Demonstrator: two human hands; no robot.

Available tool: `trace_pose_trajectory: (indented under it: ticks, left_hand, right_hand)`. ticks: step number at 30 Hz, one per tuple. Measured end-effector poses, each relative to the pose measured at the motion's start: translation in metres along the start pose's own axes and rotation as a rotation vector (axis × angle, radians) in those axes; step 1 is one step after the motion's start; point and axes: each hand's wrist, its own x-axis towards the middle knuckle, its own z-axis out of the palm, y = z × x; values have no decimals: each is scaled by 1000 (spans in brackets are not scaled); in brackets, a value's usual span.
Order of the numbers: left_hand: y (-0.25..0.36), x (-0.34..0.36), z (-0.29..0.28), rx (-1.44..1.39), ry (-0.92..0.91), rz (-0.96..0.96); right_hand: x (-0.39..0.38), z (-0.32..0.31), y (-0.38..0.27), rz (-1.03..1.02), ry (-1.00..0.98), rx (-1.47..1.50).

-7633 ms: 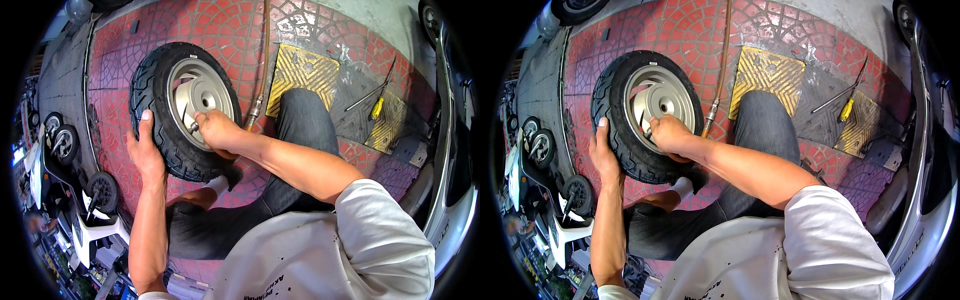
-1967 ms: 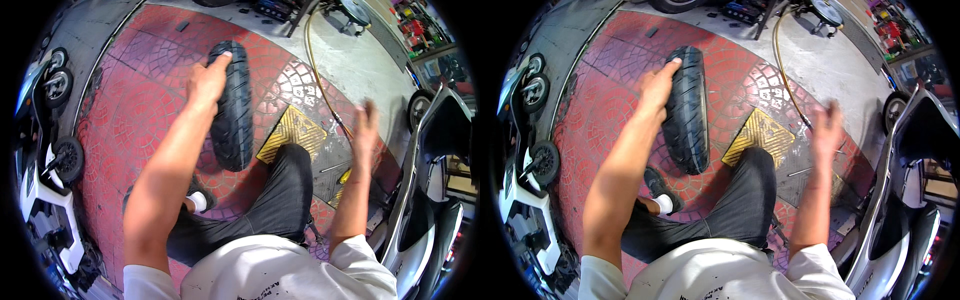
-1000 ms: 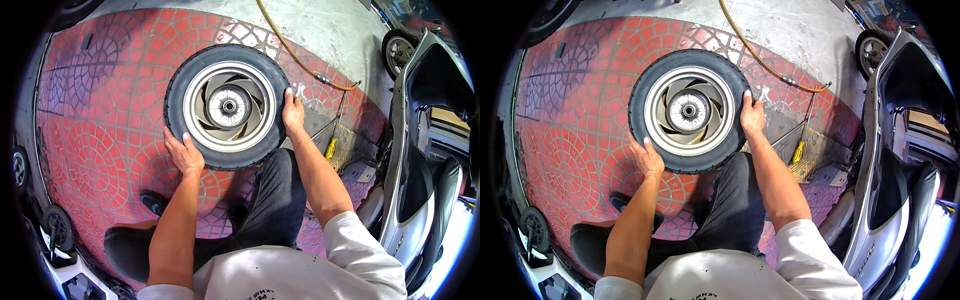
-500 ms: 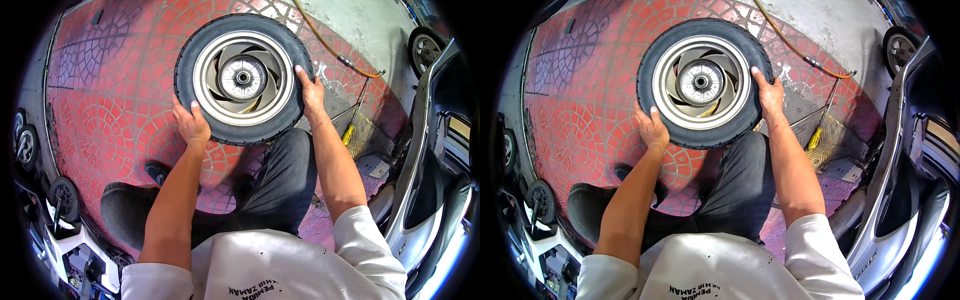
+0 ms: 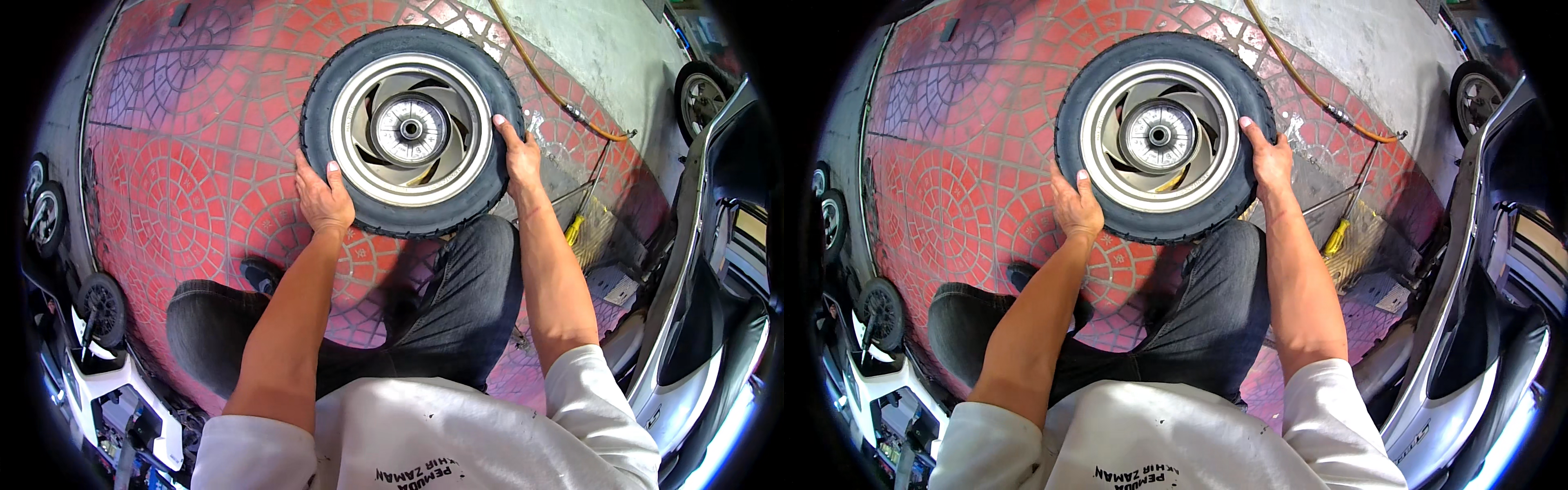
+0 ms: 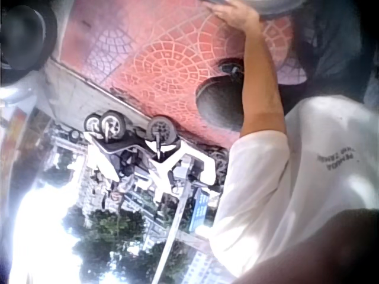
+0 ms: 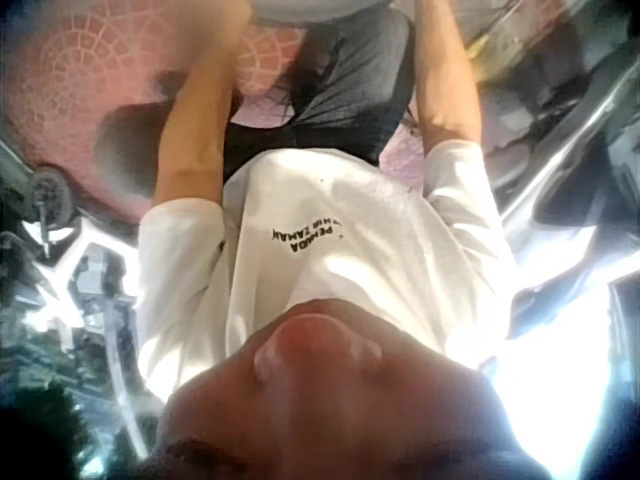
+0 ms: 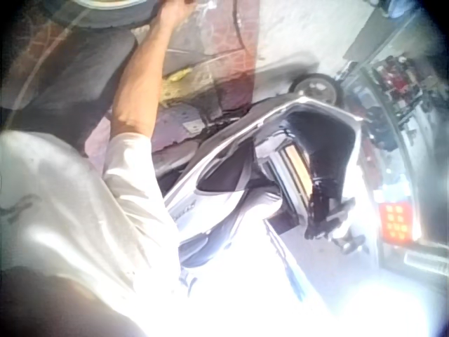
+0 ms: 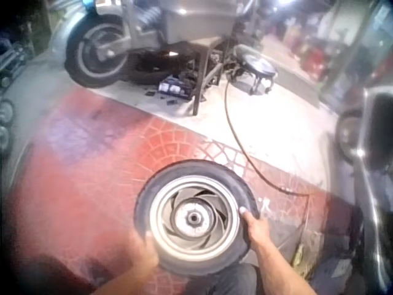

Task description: The person uses a tire lever to pry a tire off a scooter rim, then inflates the tire using a hose. Afterward, they reseat the tire onto the rim and install the wheel onto the scooter using a power drill.

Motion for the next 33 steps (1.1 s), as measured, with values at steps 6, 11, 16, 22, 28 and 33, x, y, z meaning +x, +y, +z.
trace_pose_trajectory:
  ticks: [6, 11, 16, 22, 28, 33]
  left_hand:
    - [-8, -1, 1, 123, 14, 50]
    - [-15, -7, 4, 218, -42, -25]
    - [-41, 0, -5, 230, -116, -96]
    - [18, 81, -147, -355, -325, -610]
    - [107, 93, -318, -441, -351, -125]
    - [90, 72, -327, 207, 136, -48]
  right_hand:
    - [-8, -3, -2, -60, -11, 20]
    - [-31, -3, -26, -3, -39, 110]
    - [-100, 5, -87, -322, -108, 52]
    - [-232, 67, -143, -1009, -98, -274]
    - [-331, 123, -141, -1143, -577, -30]
    - [-330, 79, -125, -110, -1590, 199]
